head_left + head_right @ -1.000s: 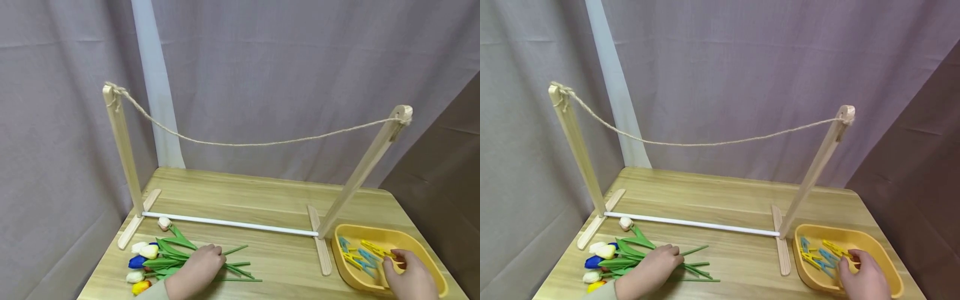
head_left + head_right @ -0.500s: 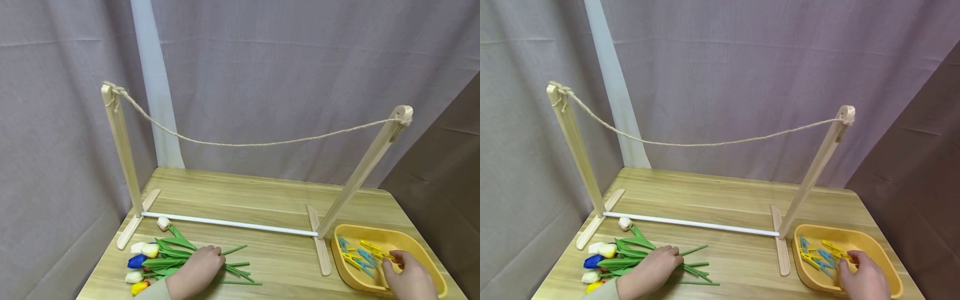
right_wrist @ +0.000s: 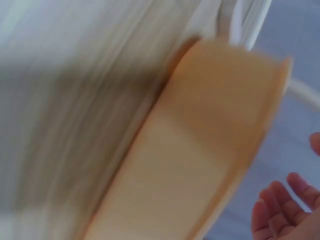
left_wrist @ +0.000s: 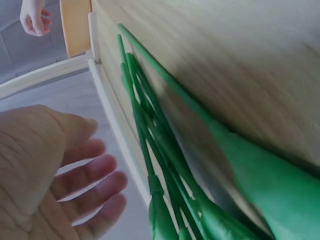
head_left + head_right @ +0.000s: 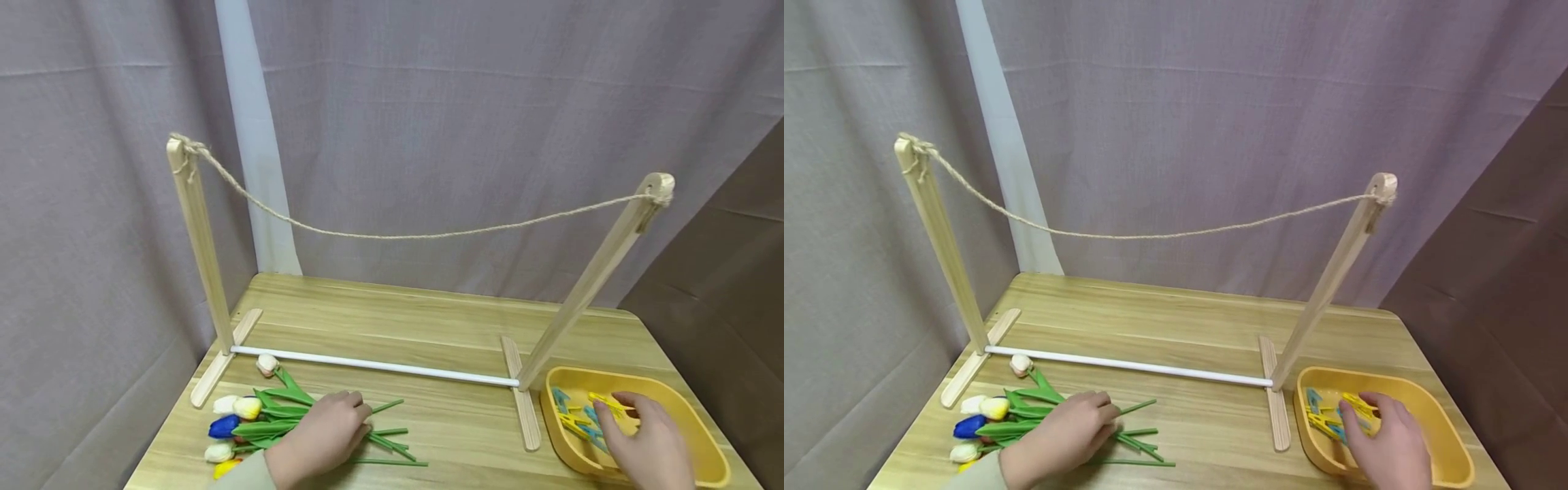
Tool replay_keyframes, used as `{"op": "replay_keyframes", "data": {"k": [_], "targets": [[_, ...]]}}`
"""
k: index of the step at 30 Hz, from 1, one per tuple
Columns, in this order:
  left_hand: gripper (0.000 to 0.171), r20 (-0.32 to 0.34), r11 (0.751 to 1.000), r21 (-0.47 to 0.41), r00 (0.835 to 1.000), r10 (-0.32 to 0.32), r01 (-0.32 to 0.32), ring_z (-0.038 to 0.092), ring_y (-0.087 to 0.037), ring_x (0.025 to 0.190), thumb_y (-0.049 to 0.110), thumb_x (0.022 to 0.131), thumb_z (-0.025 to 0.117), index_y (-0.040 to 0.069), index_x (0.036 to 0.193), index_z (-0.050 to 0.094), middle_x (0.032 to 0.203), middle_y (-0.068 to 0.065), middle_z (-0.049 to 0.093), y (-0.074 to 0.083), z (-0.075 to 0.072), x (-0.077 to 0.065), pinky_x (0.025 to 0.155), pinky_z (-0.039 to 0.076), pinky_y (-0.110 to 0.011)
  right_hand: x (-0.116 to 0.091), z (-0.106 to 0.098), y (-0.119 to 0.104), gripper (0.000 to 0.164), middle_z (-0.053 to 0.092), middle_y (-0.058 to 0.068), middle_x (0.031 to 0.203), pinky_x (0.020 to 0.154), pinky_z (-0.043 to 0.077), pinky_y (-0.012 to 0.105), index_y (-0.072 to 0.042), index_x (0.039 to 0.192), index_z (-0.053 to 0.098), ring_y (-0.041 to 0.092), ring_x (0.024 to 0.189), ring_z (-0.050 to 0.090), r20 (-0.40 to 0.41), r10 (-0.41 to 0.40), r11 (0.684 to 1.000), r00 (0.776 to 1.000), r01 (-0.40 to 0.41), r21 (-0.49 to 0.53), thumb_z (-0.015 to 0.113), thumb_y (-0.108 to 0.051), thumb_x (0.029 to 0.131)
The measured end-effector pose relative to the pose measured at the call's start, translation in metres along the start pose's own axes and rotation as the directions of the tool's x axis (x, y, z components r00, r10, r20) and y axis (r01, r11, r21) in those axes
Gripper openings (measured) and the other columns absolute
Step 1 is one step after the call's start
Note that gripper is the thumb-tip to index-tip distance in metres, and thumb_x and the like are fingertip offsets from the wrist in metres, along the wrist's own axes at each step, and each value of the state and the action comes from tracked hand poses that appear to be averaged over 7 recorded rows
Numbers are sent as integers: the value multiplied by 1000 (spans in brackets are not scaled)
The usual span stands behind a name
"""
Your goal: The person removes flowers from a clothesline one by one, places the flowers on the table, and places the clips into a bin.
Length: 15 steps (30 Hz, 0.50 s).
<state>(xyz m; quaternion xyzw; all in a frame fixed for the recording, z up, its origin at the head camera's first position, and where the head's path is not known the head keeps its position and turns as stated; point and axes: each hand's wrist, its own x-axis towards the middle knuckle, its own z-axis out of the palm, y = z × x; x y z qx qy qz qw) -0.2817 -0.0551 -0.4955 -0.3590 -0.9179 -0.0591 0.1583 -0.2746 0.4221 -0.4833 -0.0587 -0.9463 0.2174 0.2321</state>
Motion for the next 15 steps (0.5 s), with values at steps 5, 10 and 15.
{"op": "replay_keyframes", "data": {"k": [5,10,15], "targets": [[47,-34,997,32,997,-62,63,60,-24,103,43,94,60,8,125,62,113,-7,62,0,-7,2,89,50,-45,-11,17,-46,35,64,12,99,69,46,47,-5,102,66,30,89,57,-147,-213,972,966,224,66,75,-34,84],[79,-64,986,51,986,-152,156,41,-41,129,65,92,45,9,147,39,142,-18,45,3,-11,4,104,32,-61,-16,34,-89,31,63,-3,92,71,45,34,-14,99,66,18,85,58,-221,-451,878,865,475,66,82,-25,75],[91,-59,959,100,964,-258,263,19,-54,136,77,88,29,15,155,22,154,-22,24,6,-12,6,108,16,-68,-16,52,-126,52,64,5,109,85,47,46,-6,117,62,25,101,59,-160,-575,808,802,587,40,79,-35,78]]}}
